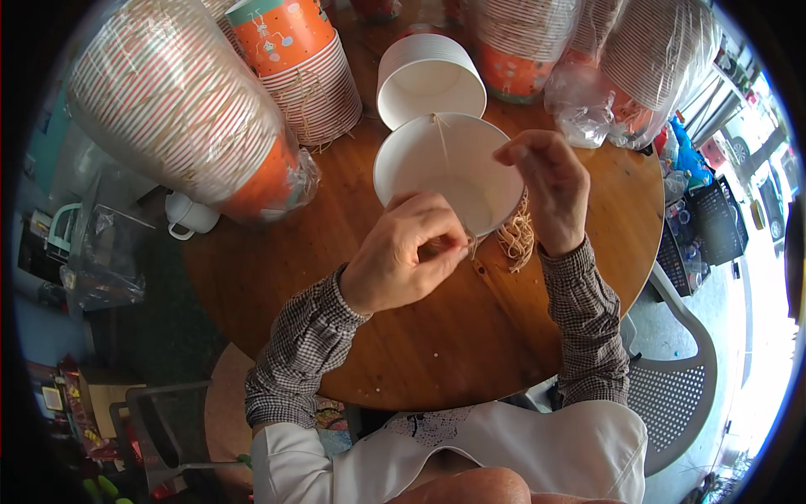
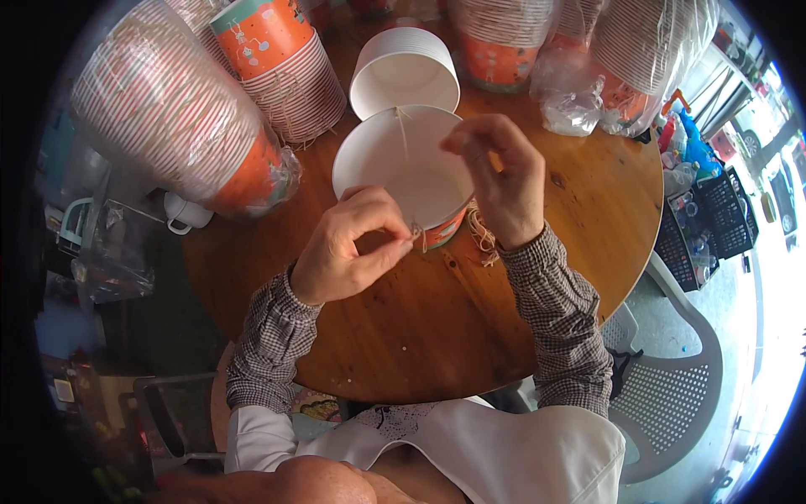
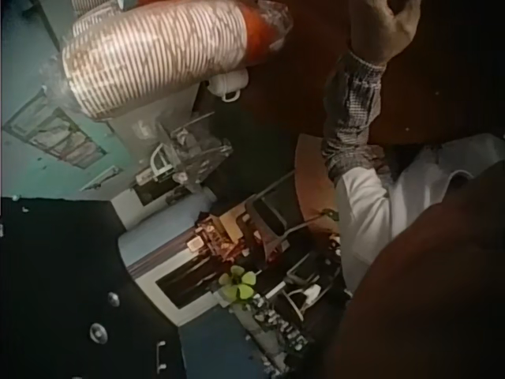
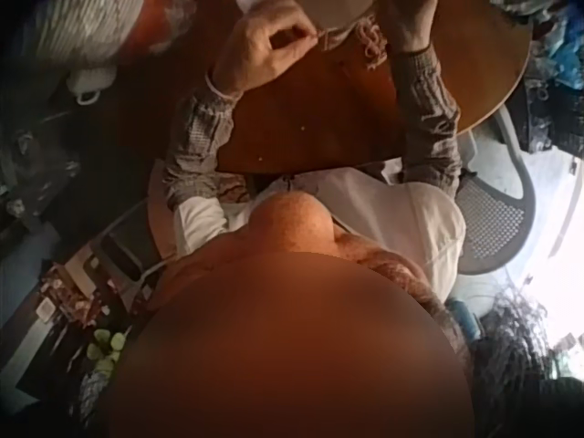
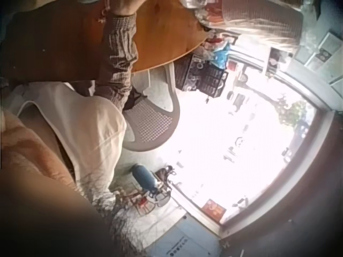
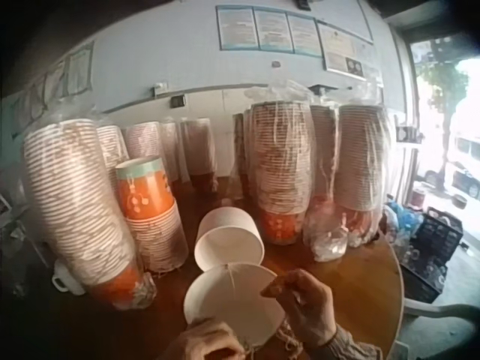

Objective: The recorder is tying elastic strings through pre-punched holes in paper buckets for packaging.

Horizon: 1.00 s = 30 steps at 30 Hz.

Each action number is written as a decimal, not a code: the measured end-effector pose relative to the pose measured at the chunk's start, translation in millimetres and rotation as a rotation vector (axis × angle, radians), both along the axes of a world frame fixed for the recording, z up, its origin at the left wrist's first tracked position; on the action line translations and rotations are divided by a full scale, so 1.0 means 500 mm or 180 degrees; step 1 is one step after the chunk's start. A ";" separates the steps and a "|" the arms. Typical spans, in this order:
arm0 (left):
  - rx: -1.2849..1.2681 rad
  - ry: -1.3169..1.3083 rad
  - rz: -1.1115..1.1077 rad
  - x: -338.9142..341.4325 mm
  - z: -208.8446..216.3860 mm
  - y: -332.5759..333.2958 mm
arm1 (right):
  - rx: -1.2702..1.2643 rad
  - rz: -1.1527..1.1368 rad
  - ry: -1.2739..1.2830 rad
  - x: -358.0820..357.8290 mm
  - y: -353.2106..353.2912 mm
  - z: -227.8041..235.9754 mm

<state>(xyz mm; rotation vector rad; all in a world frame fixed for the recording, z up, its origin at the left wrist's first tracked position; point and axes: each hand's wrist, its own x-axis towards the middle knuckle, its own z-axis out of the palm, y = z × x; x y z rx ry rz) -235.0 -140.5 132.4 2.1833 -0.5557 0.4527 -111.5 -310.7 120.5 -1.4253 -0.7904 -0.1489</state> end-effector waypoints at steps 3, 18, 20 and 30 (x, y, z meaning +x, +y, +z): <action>-0.0621 0.0166 0.0122 -0.002 0.006 0.006 | -0.0608 0.0536 -0.0680 -0.026 0.000 0.026; 0.0216 -0.0589 0.0722 -0.001 0.036 0.036 | -0.1085 -0.0104 -0.1941 -0.050 0.014 0.029; 0.0075 -0.0533 0.0724 0.003 0.015 0.025 | -0.1074 -0.0105 -0.1947 -0.054 0.015 0.030; 0.0170 -0.0643 0.0866 -0.005 0.028 0.046 | -0.1216 0.0050 -0.1766 -0.050 -0.002 0.046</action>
